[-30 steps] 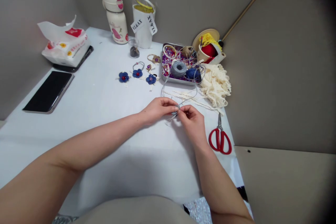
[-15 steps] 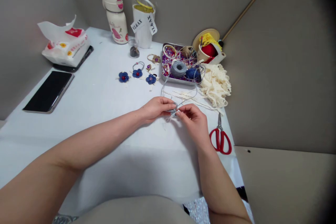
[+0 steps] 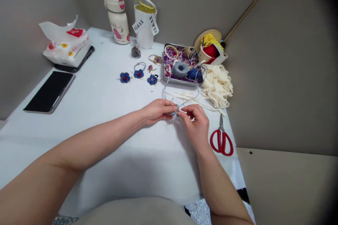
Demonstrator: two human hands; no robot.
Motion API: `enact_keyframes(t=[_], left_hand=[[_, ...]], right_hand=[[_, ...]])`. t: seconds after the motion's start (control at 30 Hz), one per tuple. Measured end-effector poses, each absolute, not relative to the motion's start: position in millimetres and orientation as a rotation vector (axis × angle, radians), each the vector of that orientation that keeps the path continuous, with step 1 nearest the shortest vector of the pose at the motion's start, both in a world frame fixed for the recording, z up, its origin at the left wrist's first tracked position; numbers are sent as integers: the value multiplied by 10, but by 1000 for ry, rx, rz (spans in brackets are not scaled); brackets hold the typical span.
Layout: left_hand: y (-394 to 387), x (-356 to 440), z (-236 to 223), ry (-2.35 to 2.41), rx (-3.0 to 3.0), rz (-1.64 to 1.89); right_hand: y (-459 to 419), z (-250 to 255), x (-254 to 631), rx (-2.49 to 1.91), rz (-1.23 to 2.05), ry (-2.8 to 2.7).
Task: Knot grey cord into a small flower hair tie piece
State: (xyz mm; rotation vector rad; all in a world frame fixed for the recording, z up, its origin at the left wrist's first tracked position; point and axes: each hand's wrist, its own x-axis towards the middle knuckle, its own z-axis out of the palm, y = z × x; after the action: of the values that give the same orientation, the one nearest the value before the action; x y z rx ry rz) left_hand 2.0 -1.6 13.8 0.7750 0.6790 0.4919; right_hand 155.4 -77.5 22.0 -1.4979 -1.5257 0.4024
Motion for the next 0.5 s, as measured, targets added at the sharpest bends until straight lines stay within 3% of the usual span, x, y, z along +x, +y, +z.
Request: enact_keyframes(t=[0.13,0.5], left_hand=[[-21,39,136,720,845,529],[-45,35,46,855,1450,501]], right_hand=[[-774,211,1565,-1501,445,-1527],[-589,250,1698,-1532,1027,-1427]])
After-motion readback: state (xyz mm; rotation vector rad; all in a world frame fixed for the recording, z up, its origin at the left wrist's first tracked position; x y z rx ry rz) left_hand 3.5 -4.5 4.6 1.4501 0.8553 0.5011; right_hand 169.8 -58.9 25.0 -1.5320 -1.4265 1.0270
